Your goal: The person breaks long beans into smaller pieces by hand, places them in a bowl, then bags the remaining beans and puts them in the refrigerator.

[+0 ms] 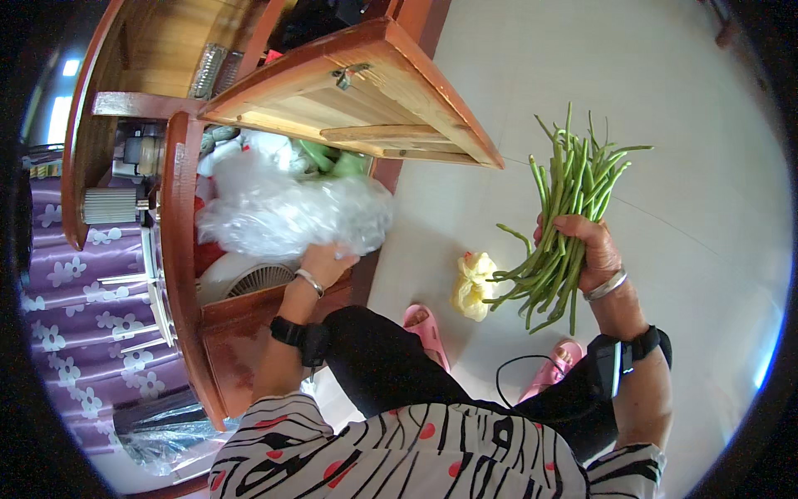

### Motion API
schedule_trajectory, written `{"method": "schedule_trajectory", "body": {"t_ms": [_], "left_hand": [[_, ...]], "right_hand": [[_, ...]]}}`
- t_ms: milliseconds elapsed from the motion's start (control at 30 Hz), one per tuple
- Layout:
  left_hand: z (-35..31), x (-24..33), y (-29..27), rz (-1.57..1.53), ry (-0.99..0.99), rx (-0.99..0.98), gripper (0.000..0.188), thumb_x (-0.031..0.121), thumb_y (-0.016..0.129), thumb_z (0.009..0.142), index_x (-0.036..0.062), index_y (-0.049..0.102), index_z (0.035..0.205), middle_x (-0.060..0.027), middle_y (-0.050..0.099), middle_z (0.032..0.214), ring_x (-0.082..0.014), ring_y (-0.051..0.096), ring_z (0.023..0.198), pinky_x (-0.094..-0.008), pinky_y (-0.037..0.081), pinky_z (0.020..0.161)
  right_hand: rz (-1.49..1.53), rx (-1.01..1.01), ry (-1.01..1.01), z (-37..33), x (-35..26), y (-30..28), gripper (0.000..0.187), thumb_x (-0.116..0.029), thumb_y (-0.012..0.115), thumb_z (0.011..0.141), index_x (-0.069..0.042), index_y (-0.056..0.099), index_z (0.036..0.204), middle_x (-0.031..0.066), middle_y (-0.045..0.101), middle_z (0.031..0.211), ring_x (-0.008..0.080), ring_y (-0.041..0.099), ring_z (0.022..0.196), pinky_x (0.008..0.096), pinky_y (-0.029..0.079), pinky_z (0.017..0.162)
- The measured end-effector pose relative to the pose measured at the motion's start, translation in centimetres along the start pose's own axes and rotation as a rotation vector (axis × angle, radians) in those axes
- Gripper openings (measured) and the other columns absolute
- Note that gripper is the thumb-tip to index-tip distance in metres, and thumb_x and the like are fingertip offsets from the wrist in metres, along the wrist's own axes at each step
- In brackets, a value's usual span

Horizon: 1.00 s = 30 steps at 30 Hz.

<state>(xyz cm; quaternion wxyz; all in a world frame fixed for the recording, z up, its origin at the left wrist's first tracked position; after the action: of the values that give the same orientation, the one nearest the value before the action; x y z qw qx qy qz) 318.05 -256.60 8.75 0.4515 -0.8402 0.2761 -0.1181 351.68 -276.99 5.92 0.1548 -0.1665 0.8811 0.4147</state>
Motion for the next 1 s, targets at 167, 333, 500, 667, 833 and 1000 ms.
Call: {"method": "schedule_trajectory", "body": {"t_ms": [167, 333, 500, 667, 833, 1000], "left_hand": [[-2.0, -2.7, 2.1, 0.055, 0.253, 0.156, 0.05, 0.041, 0.057, 0.078, 0.0131, 0.052, 0.119, -0.0172, 0.06, 0.102, -0.028, 0.058, 0.095, -0.0351, 0.045, 0.083], [-8.1, -0.1, -3.2, -0.662, 0.005, -0.171, 0.045, 0.026, 0.065, 0.074, 0.0048, 0.054, 0.113, -0.0143, 0.061, 0.094, -0.0238, 0.058, 0.086, -0.0303, 0.045, 0.076], [-13.8, 0.0, -10.0, -0.563, -0.155, 0.833, 0.045, 0.011, 0.074, 0.065, 0.0035, 0.057, 0.106, -0.0152, 0.059, 0.097, -0.0264, 0.056, 0.084, -0.0324, 0.045, 0.075], [-7.2, 0.0, -6.6, -0.374, 0.127, 0.364, 0.057, 0.024, 0.071, 0.071, 0.0018, 0.048, 0.118, -0.0151, 0.051, 0.115, -0.0267, 0.049, 0.107, -0.0365, 0.039, 0.09], [-5.6, -4.6, -4.7, -1.023, -0.266, 0.778, 0.04, 0.021, 0.056, 0.085, -0.0016, 0.047, 0.117, -0.0084, 0.054, 0.106, -0.0167, 0.05, 0.096, -0.03, 0.041, 0.084], [-0.8, -17.8, -10.0, -0.416, -0.771, 1.444, 0.059, 0.033, 0.045, 0.087, -0.0078, 0.031, 0.126, -0.0292, 0.031, 0.129, -0.0402, 0.031, 0.118, -0.0444, 0.026, 0.099]], "right_hand": [[0.008, -0.023, -0.009, -0.3, -0.3, 1.1, 0.028, -0.008, 0.058, 0.07, 0.003, 0.053, 0.094, 0.0123, 0.059, 0.08, 0.0233, 0.06, 0.069, 0.0357, 0.053, 0.061], [-0.01, -0.009, 0.017, -0.1, 0.0, 0.8, 0.03, -0.012, 0.059, 0.069, 0.004, 0.054, 0.094, 0.0121, 0.059, 0.081, 0.0228, 0.06, 0.072, 0.0353, 0.052, 0.066], [-0.001, 0.037, 0.01, -0.1, 0.1, 0.0, 0.028, -0.011, 0.059, 0.069, 0.005, 0.054, 0.092, 0.0128, 0.059, 0.08, 0.0226, 0.06, 0.069, 0.0349, 0.052, 0.065], [0.032, -0.021, 0.051, 0.1, 0.1, 1.0, 0.028, -0.012, 0.059, 0.07, 0.005, 0.055, 0.091, 0.0133, 0.059, 0.079, 0.0231, 0.06, 0.071, 0.0346, 0.052, 0.067], [-0.007, 0.004, 0.051, 0.2, 0.4, 0.2, 0.032, -0.016, 0.059, 0.071, 0.005, 0.054, 0.094, 0.0139, 0.059, 0.08, 0.0231, 0.06, 0.07, 0.034, 0.052, 0.066], [-0.017, -0.013, 0.046, -0.1, 0.1, 0.8, 0.033, -0.017, 0.058, 0.071, 0.006, 0.054, 0.095, 0.0145, 0.06, 0.08, 0.0228, 0.059, 0.071, 0.0336, 0.052, 0.066]]}}
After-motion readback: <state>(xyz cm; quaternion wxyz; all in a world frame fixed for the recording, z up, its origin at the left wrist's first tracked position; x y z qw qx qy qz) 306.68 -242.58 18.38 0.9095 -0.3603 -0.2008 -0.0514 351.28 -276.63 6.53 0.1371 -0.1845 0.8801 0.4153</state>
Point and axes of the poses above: each hand's wrist, its own z-axis towards the middle knuckle, its own y-axis out of the palm, x = y × z, the point moved 5 cm from there along z, towards the middle knuckle
